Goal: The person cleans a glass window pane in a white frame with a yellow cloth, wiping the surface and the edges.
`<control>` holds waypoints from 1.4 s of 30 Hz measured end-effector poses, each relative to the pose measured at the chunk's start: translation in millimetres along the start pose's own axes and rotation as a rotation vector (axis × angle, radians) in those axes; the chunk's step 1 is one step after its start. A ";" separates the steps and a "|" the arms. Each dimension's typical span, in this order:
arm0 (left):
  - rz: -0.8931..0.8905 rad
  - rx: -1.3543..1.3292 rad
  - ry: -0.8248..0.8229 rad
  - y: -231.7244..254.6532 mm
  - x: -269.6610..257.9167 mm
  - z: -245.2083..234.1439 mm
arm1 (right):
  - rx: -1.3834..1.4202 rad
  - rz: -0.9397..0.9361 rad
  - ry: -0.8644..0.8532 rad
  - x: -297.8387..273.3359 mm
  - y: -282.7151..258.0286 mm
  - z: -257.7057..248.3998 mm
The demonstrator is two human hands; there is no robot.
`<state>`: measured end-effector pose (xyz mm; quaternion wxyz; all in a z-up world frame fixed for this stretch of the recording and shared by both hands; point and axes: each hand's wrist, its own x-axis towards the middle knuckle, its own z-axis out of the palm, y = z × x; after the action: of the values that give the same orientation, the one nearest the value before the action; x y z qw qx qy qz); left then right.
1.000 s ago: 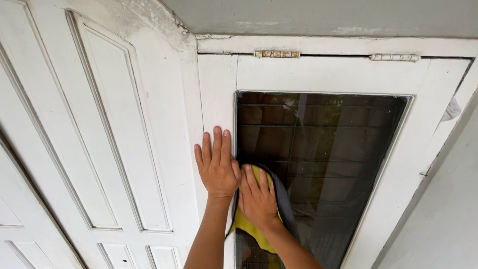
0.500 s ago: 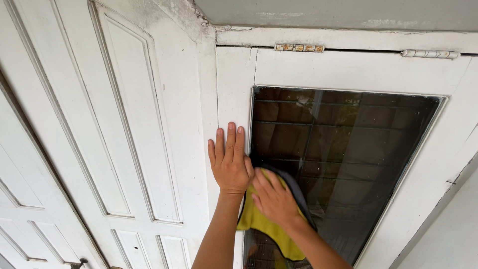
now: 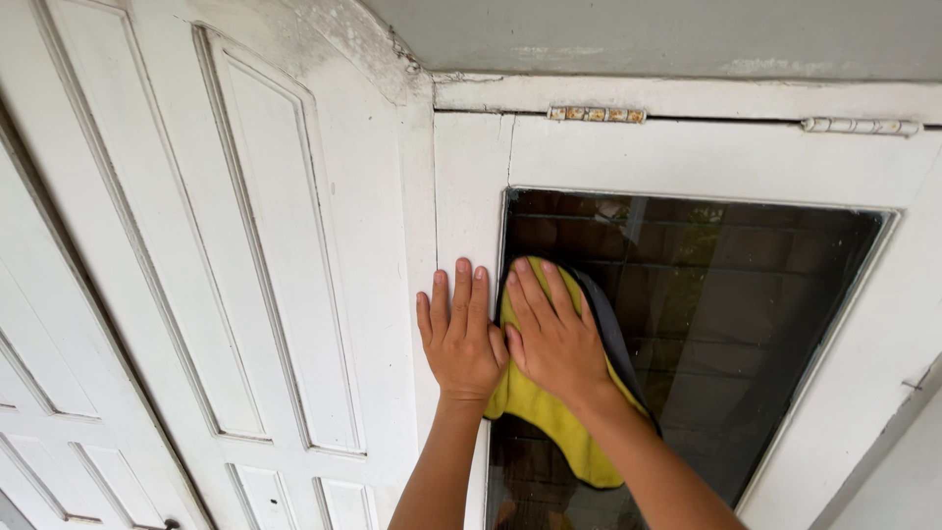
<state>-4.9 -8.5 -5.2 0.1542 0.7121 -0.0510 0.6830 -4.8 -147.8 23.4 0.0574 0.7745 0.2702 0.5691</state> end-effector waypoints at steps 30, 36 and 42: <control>0.001 -0.046 0.009 -3.3 -1.4 -1.5 | 0.062 -0.170 0.003 23.8 30.0 -8.4; 0.005 -0.054 0.031 -2.7 -1.2 -0.8 | 0.137 -0.184 0.057 41.7 37.1 -22.0; 0.017 -0.041 0.023 -4.2 -2.1 -1.1 | 0.129 -0.176 0.027 43.6 53.7 -21.9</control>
<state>-4.9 -4.5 -7.8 0.1638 0.7004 -0.0692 0.6912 3.1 -177.0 89.4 0.0537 0.7421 0.3740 0.5537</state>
